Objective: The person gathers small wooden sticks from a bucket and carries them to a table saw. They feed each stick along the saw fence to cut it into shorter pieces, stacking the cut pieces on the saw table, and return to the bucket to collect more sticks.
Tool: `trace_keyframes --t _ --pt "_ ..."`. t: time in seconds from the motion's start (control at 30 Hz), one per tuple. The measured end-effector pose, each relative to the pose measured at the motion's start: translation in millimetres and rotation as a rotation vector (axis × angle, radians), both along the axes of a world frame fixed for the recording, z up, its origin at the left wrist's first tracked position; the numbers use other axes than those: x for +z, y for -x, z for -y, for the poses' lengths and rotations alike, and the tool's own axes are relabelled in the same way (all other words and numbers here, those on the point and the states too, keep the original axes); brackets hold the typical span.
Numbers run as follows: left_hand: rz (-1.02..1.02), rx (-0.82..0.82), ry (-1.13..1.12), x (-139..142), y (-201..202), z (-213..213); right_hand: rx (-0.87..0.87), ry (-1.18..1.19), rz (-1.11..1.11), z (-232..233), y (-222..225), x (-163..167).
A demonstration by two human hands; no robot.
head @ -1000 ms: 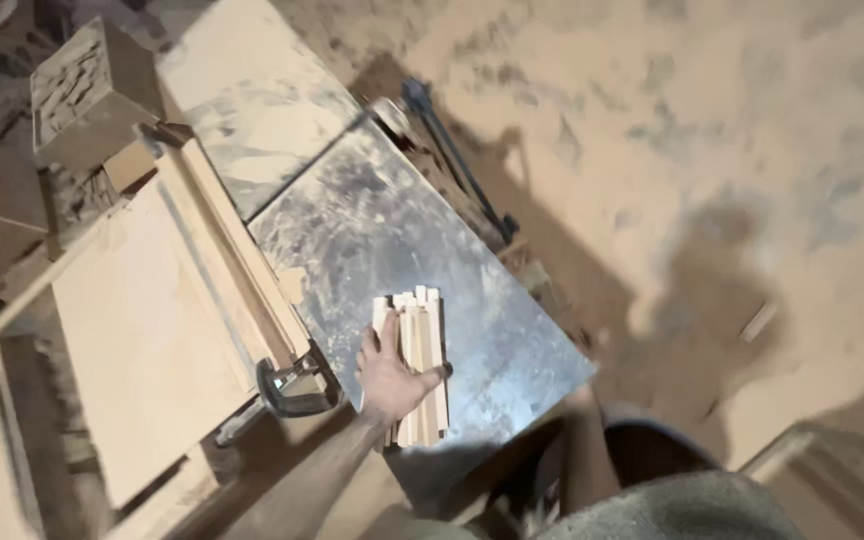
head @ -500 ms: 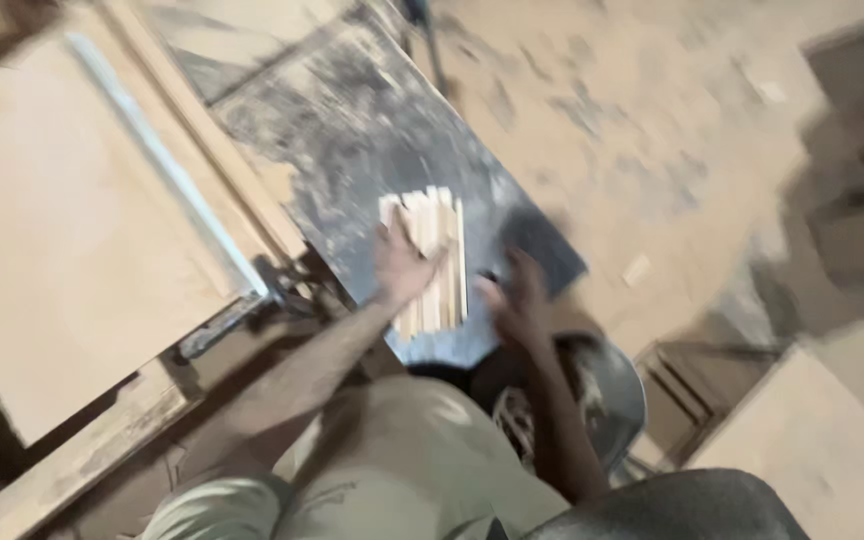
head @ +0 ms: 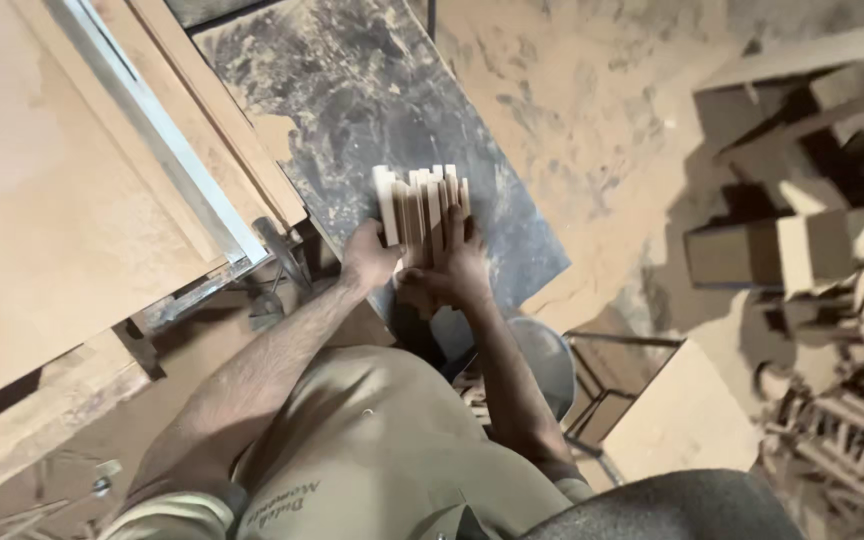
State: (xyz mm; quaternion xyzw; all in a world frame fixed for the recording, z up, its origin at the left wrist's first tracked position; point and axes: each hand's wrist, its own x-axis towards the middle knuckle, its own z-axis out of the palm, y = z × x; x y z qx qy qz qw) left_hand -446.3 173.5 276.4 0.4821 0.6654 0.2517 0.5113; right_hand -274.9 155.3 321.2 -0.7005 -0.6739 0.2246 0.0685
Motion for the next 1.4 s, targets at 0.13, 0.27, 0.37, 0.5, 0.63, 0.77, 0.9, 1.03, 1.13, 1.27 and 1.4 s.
trace_keyframes --t 0.13,0.27,0.37,0.5,0.63,0.77,0.9,1.03,1.13,1.27,1.4 --pt "-0.102 0.002 -0.087 -34.5 -2.3 -4.5 0.048 -0.001 -0.042 -20.8 -11.9 0.7" --pt "0.001 0.133 -0.183 -42.9 -3.1 8.9 0.057 0.090 0.029 -28.6 -10.8 5.6" --pt "0.047 0.211 -0.259 -15.8 8.8 31.1 0.010 0.112 0.183 -27.1 4.8 12.5" --pt "0.128 0.310 -0.257 38.6 54.4 79.8 -0.035 0.131 0.149 -25.4 29.9 23.7" --pt "0.009 0.523 -0.293 50.3 129.3 87.7 0.008 0.163 0.168 -27.7 42.6 35.5" --pt "-0.161 0.568 -0.489 9.8 190.9 45.7 0.026 0.180 0.182 -31.7 47.6 44.1" --pt "-0.188 0.469 -0.406 -24.1 204.9 11.4 0.036 0.146 0.158 -30.8 48.7 45.7" --pt "-0.454 0.268 -0.229 -21.2 201.7 3.7 0.060 0.109 0.165 -29.1 47.0 39.6" --pt "-0.535 0.260 -0.301 -8.3 204.2 6.9 0.089 0.080 0.173 -29.9 44.9 33.0" --pt "-0.752 0.025 -0.454 1.3 210.2 5.8 0.079 0.081 0.161 -29.9 42.1 24.2" --pt "-0.780 -0.111 -0.316 2.7 214.0 -2.4 0.090 0.070 0.198 -35.4 44.1 16.1"
